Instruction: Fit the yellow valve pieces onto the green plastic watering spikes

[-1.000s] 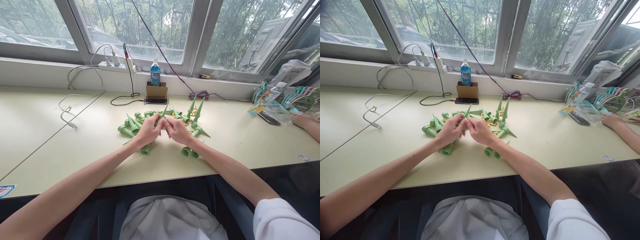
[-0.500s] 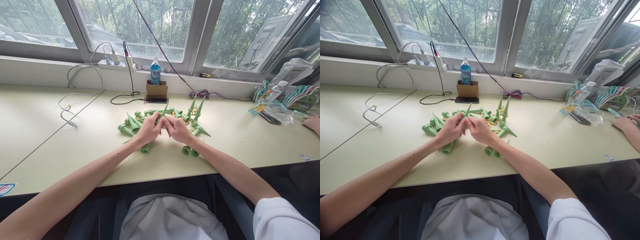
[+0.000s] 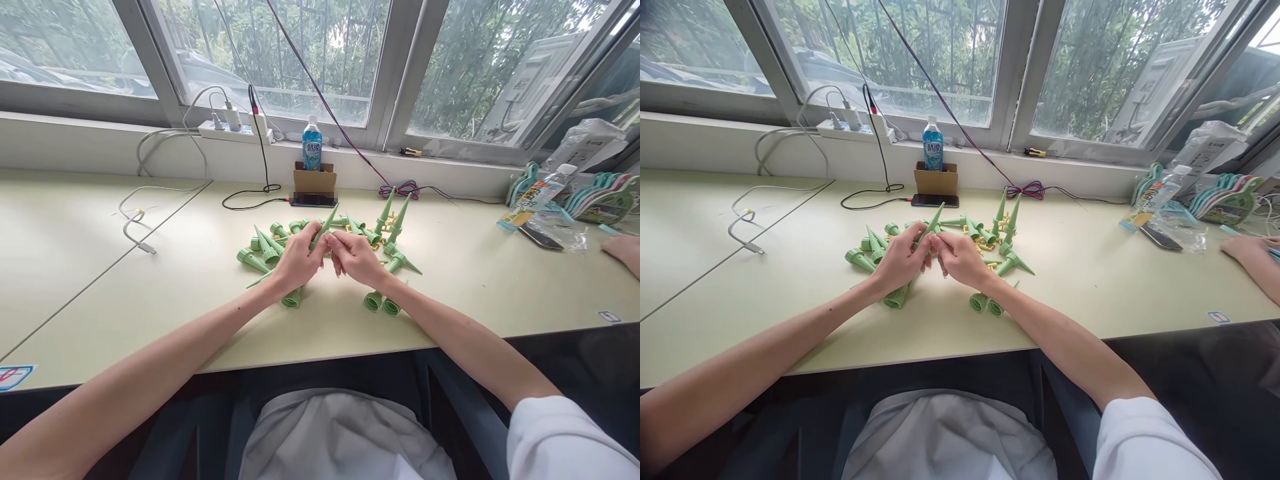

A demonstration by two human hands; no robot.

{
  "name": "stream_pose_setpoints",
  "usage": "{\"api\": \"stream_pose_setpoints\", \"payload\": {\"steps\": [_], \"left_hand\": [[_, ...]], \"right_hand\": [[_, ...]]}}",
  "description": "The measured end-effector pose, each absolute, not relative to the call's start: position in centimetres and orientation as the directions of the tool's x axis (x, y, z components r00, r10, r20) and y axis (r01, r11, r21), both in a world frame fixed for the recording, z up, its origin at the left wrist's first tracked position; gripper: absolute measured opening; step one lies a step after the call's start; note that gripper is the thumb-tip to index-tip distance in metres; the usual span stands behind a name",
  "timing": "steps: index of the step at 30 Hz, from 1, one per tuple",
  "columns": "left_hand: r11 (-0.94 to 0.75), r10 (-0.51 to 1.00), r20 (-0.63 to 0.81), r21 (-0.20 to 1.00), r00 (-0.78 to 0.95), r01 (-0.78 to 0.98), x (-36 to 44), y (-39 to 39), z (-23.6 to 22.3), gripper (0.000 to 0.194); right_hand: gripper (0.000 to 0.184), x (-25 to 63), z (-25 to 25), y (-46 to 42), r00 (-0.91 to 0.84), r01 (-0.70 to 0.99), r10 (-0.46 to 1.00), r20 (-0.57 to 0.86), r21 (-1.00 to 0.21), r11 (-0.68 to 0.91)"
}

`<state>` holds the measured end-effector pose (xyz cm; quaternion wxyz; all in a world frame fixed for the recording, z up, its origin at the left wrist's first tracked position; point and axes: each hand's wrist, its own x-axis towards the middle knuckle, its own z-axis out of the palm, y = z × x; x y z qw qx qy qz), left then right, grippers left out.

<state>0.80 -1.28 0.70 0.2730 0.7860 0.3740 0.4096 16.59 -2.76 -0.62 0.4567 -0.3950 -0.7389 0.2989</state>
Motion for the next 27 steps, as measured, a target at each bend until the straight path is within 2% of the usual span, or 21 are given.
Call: {"api": "stream_pose_setpoints", "payload": {"steps": [13,25,27], "left_hand": [[-0.621,0.778,0.483,0.689,0.403,0.374,0.61,-0.98,0.49,0.021],[-0.575,0.797,0.403,0.734,0.450,0.361,0.44,-1.00,0.55,0.014],[-0.593,0.781,0.417,0.729,0.465,0.342,0.46,-1.07,0.51,0.019]], "right_hand": [[0.043,16.65,-0.13,-2.56,-0.321,0.054,0.875,0.361,-0.916,0.397],[0.046,16.55,-0.51,-2.38,-0.290,0.011,0.897,0.334,-0.936,0.352],[0.047,16.52,-0.40,-2.43,-0.281,0.026,0.901,0.330,-0.936,0.350]]}}
